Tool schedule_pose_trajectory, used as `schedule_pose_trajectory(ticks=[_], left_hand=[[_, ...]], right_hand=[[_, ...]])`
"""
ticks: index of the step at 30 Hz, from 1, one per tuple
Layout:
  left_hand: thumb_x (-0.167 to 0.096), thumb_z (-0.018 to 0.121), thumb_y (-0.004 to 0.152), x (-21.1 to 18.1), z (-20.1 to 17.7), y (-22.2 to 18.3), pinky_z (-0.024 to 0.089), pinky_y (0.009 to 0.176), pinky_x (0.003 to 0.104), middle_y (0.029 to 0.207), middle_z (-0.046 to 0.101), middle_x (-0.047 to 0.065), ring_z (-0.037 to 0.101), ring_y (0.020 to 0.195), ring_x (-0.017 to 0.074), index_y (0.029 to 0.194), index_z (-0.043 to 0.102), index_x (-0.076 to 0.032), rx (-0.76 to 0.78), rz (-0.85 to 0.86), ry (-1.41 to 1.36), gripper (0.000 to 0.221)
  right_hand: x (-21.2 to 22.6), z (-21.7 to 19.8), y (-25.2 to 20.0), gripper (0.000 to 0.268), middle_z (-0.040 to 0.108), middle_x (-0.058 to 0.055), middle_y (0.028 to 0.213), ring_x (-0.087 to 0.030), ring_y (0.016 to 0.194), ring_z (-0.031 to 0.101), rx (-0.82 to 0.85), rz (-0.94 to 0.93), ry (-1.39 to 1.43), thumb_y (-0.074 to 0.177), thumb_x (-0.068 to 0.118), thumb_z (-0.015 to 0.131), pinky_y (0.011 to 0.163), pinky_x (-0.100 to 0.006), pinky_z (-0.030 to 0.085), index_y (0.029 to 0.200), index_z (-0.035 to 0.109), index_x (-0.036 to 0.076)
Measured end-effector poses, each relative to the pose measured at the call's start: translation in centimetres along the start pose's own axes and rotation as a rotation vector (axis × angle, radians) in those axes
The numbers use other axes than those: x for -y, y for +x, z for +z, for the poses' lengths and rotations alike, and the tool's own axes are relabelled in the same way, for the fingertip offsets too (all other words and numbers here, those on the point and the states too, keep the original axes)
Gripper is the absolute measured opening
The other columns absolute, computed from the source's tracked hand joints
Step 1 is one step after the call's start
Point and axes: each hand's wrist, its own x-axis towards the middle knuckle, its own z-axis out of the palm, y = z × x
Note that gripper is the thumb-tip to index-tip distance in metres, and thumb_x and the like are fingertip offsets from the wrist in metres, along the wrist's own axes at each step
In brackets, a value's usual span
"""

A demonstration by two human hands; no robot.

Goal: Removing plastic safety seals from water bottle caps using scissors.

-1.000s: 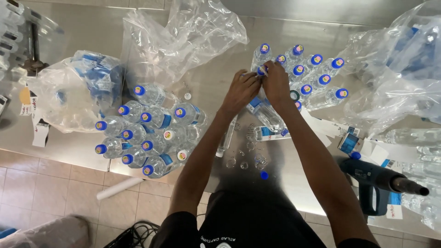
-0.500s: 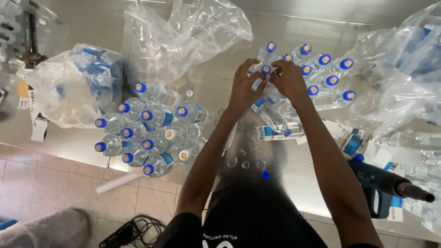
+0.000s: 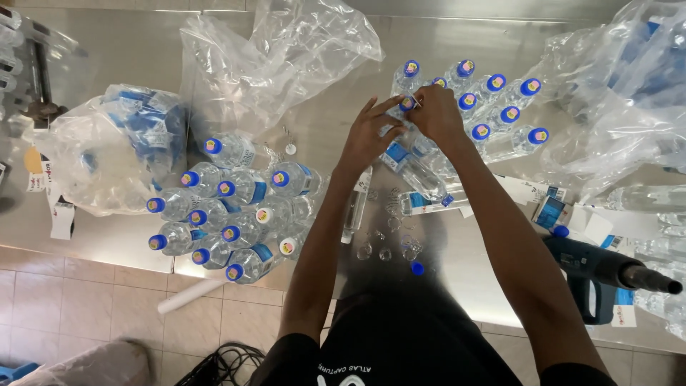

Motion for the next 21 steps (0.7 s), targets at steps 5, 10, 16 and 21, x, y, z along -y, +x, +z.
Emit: schedule_pose_trajectory(ticks=[5,10,16,21], left_hand=[[-0.022,0.089,0.094,-0.8,0.8,1.6,0.049,0.120,0.050,0.141,0.069,0.005,0.071,0.132,0.0296,0.138,0.056,-0.024,0.079,-0.184,0.001,0.055],[-0.030,0.088,0.094,1.9,3.7,1.6,0.052,0.114,0.046,0.131,0.073,0.000,0.077,0.120,0.0254,0.145,0.059,-0.026,0.126,-0.177,0.182,0.058],[-0.019,0.083,0.096,-0.6,0.9,2.9,0.052,0.114,0.051,0.126,0.074,0.007,0.077,0.117,0.0327,0.141,0.062,-0.021,0.199,-0.188,0.072,0.050],[-0.002,0.085,0.090,-1.9,-0.6,3.5,0.058,0.097,0.051,0.135,0.078,0.007,0.077,0.115,0.0372,0.132,0.071,-0.016,0.218,-0.200,0.004,0.047]], right_hand=[[-0.8,0.6,0.4,0.020,0.080,-0.018,0.089,-0.050,0.095,0.078,-0.069,-0.056,-0.030,0.091,0.015,0.079,0.085,-0.056,0.066,0.109,0.086,0.013],[-1.6,0.3,1.2,0.022,0.078,-0.020,0.087,-0.051,0.090,0.078,-0.107,-0.097,-0.056,0.089,0.008,0.077,0.081,-0.056,0.066,0.105,0.088,0.019],[-0.1,-2.0,0.3,0.019,0.078,-0.027,0.088,-0.055,0.091,0.077,-0.069,-0.072,-0.033,0.091,0.006,0.072,0.082,-0.058,0.064,0.096,0.088,0.014],[-0.6,-1.3,0.8,0.016,0.080,-0.019,0.083,-0.036,0.061,0.072,-0.142,-0.212,-0.076,0.101,0.006,0.074,0.053,-0.043,0.061,0.103,0.090,0.007]])
